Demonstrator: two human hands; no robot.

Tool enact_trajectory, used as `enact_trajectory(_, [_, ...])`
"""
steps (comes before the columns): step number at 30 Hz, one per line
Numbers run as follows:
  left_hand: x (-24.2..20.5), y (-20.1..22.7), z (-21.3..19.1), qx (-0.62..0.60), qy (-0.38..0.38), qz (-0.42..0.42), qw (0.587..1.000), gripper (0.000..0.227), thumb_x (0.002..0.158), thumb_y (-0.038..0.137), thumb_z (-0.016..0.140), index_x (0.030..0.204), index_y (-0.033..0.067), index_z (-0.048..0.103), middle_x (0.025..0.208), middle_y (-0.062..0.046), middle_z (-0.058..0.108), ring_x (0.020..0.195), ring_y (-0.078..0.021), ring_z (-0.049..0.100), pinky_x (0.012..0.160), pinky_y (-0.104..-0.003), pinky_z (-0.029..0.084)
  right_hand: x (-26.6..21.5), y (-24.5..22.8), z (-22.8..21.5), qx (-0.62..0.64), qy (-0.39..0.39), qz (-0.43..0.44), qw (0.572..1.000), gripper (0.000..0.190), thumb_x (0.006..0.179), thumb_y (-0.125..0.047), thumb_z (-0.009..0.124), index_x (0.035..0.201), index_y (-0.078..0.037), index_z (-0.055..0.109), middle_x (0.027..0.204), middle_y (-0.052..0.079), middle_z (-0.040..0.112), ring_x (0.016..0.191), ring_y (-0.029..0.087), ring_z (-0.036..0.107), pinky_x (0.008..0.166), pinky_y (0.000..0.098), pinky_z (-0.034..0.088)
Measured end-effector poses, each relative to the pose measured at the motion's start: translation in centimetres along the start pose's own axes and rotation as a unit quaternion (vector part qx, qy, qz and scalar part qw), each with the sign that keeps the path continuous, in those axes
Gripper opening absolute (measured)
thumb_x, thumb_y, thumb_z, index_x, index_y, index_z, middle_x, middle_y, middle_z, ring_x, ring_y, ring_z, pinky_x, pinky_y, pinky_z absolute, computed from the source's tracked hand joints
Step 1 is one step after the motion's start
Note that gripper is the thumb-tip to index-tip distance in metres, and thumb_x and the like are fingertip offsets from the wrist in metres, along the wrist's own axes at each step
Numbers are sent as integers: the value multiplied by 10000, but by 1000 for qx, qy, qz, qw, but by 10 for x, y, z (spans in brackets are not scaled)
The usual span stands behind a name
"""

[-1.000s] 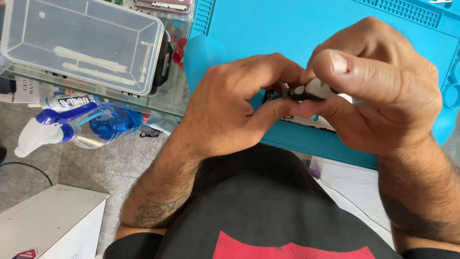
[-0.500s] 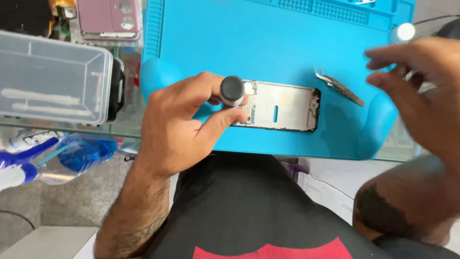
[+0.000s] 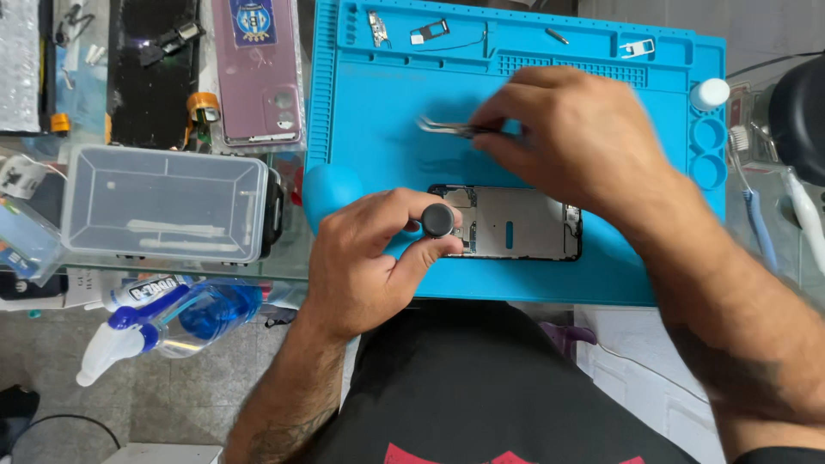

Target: The person disassembles a phone by using tweezers and a screwdriver to remove internal components and screws, then handles a tube of adhesive and various screen parts.

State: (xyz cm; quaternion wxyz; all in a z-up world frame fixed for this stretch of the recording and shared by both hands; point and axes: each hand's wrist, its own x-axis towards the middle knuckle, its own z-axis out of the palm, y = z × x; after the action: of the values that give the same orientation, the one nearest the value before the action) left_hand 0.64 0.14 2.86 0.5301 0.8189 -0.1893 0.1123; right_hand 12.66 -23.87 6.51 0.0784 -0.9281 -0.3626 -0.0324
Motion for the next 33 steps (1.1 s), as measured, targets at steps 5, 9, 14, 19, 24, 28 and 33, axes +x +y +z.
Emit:
enact_trajectory(5, [0, -2, 1, 11, 14, 15, 1000, 145, 1026, 217, 833, 1116, 167, 731, 1073, 42, 837, 1004, -207, 841, 829, -331, 653, 5, -15, -10, 10, -84, 14, 996, 436, 1030, -388, 784, 1410, -178, 748, 1283, 66, 755, 1116, 349, 727, 634, 511, 618])
enact_trajectory(9, [-5, -8, 5, 37, 27, 38, 998, 218, 997, 202, 888, 1104, 140, 709, 1076, 32, 818, 951, -228, 811, 776, -364, 614, -67, -8, -41, 21, -189, 131, 973, 802, 850, -542, 842, 1560, -233, 634, 1437, 42, 696, 1336, 293, 645, 802, 546, 632])
enact_trajectory(14, [-4, -8, 6, 31, 16, 20, 999, 196, 1006, 233, 875, 1122, 173, 729, 1107, 30, 838, 995, -237, 834, 786, -374, 634, -106, -8, -21, -26, -177, 127, 976, 985, 769, -598, 892, 1611, -211, 557, 1496, 52, 631, 1312, 310, 607, 772, 506, 676])
enact_trajectory(19, [3, -1, 7, 1, -9, -3, 1000, 143, 1032, 221, 827, 1127, 173, 732, 1106, 20, 845, 1026, -224, 853, 843, -358, 697, -117, -3, -8, -7, -104, 103, 989, 896, 720, -548, 965, 1471, -178, 644, 1352, 40, 673, 1141, 272, 697, 698, 466, 661])
enact_trajectory(24, [34, 12, 19, 61, -22, -18, 998, 230, 965, 249, 913, 1128, 190, 762, 1069, 20, 860, 914, -189, 850, 762, -362, 660, -140, -8, 1, 21, 37, 115, 992, 766, 786, -575, 901, 1332, -81, 690, 1284, 129, 707, 1123, 326, 681, 842, 470, 592])
enact_trajectory(28, [80, 21, 46, 55, -44, -37, 997, 198, 965, 276, 887, 1107, 226, 758, 1046, 38, 866, 994, -194, 871, 764, -375, 650, -163, -12, 0, 52, 35, 254, 965, 816, 700, -553, 939, 1330, -95, 697, 1291, 93, 680, 1216, 319, 631, 826, 500, 593])
enact_trajectory(33, [125, 24, 96, 59, -74, -35, 995, 296, 902, 247, 943, 983, 201, 663, 905, 10, 872, 845, -221, 852, 637, -406, 603, -186, -8, 16, -62, 161, 301, 938, 749, 776, -514, 959, 1239, 10, 692, 1168, 161, 642, 1073, 386, 613, 904, 519, 521])
